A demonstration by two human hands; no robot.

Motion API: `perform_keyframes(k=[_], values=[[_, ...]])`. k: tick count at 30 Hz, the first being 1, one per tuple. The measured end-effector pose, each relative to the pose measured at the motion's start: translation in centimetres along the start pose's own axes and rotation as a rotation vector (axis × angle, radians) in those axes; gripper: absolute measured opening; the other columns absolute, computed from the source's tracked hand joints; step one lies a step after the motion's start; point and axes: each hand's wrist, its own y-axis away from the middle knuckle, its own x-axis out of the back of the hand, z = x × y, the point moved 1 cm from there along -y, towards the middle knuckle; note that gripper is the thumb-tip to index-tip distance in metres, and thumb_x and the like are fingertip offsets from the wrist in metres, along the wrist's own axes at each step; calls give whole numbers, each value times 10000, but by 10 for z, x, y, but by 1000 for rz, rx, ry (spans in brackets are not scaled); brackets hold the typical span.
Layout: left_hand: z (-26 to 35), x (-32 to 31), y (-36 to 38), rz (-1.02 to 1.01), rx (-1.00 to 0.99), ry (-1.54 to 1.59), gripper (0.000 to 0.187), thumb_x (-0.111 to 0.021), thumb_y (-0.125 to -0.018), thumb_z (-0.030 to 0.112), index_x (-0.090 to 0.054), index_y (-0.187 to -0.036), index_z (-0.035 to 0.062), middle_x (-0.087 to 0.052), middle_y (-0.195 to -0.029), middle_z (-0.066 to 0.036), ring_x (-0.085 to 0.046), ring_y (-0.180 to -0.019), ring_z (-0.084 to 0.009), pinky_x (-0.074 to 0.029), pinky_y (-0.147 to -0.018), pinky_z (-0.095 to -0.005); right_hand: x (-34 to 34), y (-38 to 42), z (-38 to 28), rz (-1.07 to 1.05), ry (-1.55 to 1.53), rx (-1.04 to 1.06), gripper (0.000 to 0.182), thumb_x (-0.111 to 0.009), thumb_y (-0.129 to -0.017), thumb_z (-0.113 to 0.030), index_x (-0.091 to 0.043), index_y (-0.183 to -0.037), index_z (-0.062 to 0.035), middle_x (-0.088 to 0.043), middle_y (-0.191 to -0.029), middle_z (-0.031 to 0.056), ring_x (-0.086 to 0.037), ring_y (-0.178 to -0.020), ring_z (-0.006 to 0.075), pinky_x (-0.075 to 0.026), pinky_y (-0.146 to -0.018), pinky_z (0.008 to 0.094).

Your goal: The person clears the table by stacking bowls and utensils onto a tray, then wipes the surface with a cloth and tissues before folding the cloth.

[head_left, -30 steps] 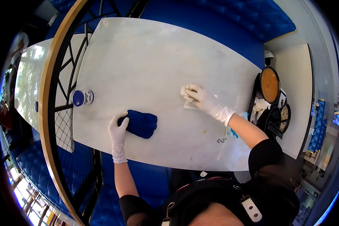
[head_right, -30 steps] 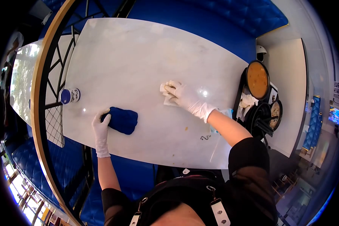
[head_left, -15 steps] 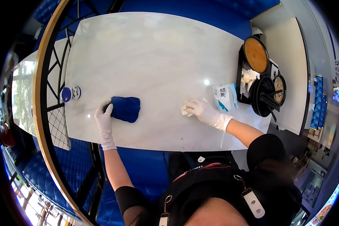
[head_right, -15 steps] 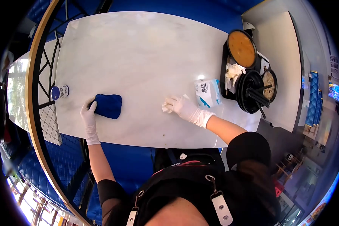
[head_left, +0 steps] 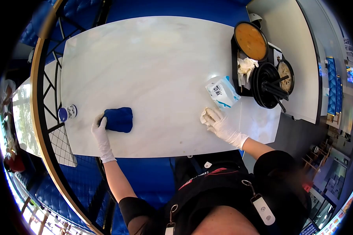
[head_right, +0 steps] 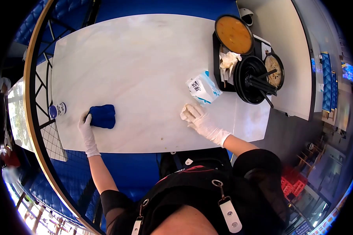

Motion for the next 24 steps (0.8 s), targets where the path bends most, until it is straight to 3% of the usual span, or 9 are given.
perform_keyframes(k=[5,7,11,14,16,17,19,22,24], values=[[0,0,0,0,-4,9,247,-630,-858,41,-660,-1093,-28,-669,-1023,-73,-606,-927,-134,-466,-862,-250,-6,24,-5,159,-12,-171,572,-755,-668,-159,-593,-1213,-89,-478,-1298,103,-454,-1207,333,-403,-996,436],[0,1,-1,18,-1,-80,251,-631,-860,52,-658,-1096,-32,-669,-1022,-76,-604,-932,-142,-466,-862,-254,0,35,-9,142,96,-347,475,-731,-697,-136,-636,-1160,-85,-507,-1240,120,-494,-1144,338,-431,-959,426],[6,-1,0,-9,-5,-146,255,-626,-863,58,-657,-1099,-34,-668,-1024,-80,-602,-935,-147,-464,-871,-259,-29,62,13,266,46,-414,385,-681,-742,-56,-658,-1125,-89,-532,-1177,135,-536,-1060,341,-473,-889,414],[6,-2,2,-4,3,-142,262,-620,-863,59,-651,-1102,-42,-666,-1030,-84,-600,-935,-150,-460,-876,-259,-37,76,31,384,-117,-357,325,-614,-789,24,-664,-1092,-82,-551,-1153,145,-573,-1011,305,-511,-780,370],[4,-2,-1,23,8,-90,258,-612,-867,55,-646,-1099,-51,-663,-1026,-86,-597,-932,-147,-457,-878,-258,-40,76,39,534,-588,-463,253,-561,-854,51,-661,-1062,-54,-559,-1145,117,-598,-960,231,-520,-730,320],[6,-3,-1,19,5,-88,258,-612,-867,55,-646,-1099,-51,-663,-1026,-86,-597,-932,-147,-457,-878,-258,-34,78,43,539,-586,-466,253,-561,-854,51,-661,-1062,-54,-559,-1145,117,-598,-960,231,-520,-730,320],[10,-4,2,22,14,-106,253,-609,-870,56,-641,-1093,-59,-658,-1024,-89,-596,-932,-148,-458,-877,-257,-19,96,61,638,-1016,-1285,180,-581,-889,10,-655,-1053,1,-580,-1074,85,-585,-912,150,-501,-740,268],[7,-2,0,15,15,-88,242,-605,-877,54,-643,-1088,-57,-655,-1023,-89,-596,-928,-148,-459,-875,-258,-25,151,130,837,-972,-1205,155,-596,-894,-6,-652,-1036,20,-584,-993,41,-576,-851,103,-490,-725,249],[3,0,-3,5,11,-76,241,-603,-880,53,-642,-1091,-56,-654,-1025,-91,-597,-928,-149,-461,-876,-259,-21,165,153,968,-550,-1108,134,-576,-905,-11,-628,-1013,49,-539,-1024,46,-589,-814,128,-509,-662,230]])
